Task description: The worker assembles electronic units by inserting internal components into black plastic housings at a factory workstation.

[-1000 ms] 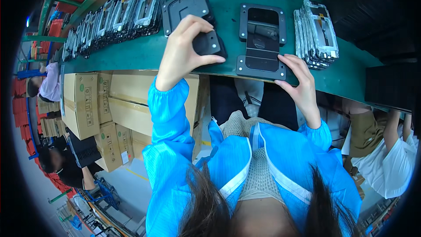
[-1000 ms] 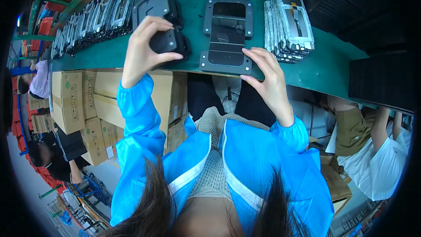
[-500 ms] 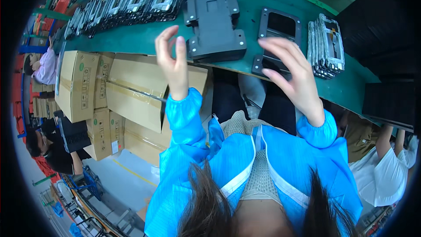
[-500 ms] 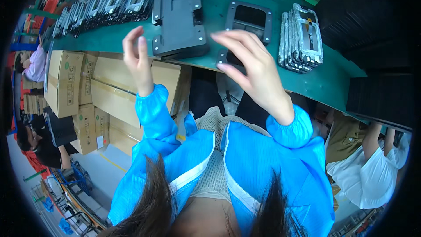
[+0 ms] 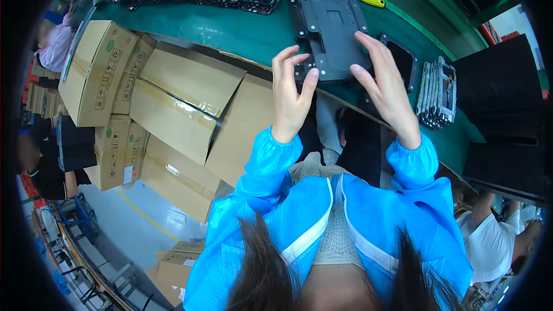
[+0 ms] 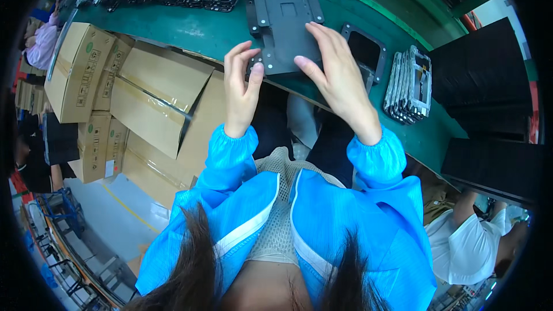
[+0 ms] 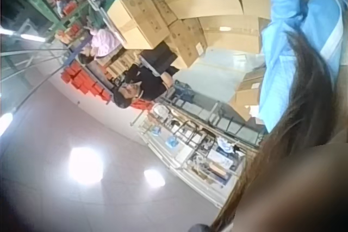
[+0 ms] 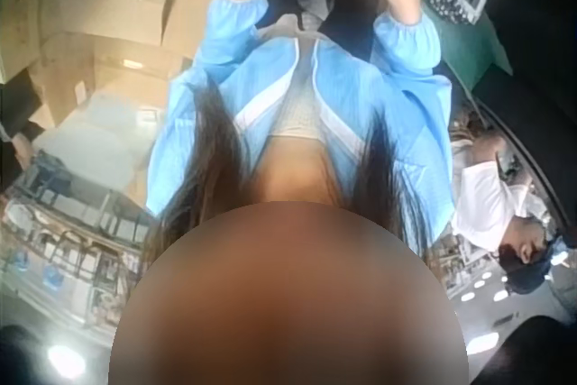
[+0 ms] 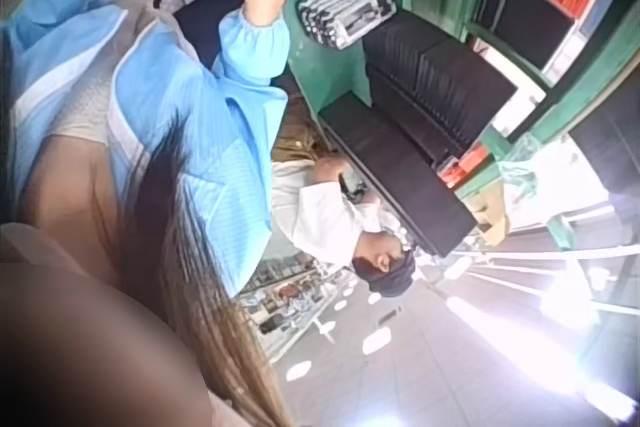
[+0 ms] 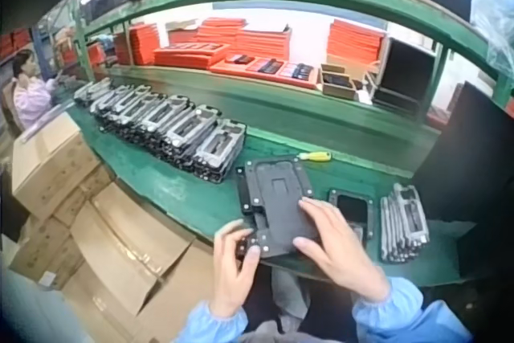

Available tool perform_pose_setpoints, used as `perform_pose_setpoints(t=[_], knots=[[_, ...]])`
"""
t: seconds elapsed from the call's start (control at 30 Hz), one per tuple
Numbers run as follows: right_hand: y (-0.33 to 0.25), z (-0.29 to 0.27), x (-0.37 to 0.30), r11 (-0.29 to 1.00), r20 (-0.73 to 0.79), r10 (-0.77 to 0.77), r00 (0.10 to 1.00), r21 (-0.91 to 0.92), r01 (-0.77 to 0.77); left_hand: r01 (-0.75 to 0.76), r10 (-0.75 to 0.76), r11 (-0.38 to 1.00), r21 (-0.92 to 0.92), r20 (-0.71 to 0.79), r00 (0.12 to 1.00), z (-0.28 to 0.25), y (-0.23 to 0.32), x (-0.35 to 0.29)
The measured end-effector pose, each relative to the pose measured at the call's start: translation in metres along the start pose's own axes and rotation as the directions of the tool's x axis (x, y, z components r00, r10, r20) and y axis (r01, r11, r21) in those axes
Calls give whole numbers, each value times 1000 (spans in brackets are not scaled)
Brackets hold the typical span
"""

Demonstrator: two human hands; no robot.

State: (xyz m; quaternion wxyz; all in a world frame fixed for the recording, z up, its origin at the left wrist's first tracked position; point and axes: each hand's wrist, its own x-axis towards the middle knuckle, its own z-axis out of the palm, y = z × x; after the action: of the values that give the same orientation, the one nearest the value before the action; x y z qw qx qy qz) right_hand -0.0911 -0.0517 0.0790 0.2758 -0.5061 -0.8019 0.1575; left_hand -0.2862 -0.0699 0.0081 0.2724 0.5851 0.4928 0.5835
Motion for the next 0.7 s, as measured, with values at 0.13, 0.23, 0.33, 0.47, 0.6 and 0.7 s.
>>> perform_pose_setpoints(t=[0.13,0.23,0.33,0.47,0.6,0.7], knots=[[-6,-3,37,989,-37,-78,996,-131,73,-20,17,999,-40,-83,996,0,-9,8],[-5,15,68,949,-73,-150,986,-291,123,-127,131,991,32,-194,972,-8,-29,37],[-4,34,89,861,-73,-176,982,-495,117,-172,240,956,237,-298,924,-23,-48,79],[-8,48,99,861,-29,11,1000,-508,-24,-136,274,907,399,-315,909,-31,-76,98],[-11,53,96,839,-97,155,983,-512,-183,-68,256,786,614,-223,940,-23,-85,94],[-6,51,101,883,-127,187,974,-412,-224,-38,244,756,653,-227,943,-21,-81,99]])
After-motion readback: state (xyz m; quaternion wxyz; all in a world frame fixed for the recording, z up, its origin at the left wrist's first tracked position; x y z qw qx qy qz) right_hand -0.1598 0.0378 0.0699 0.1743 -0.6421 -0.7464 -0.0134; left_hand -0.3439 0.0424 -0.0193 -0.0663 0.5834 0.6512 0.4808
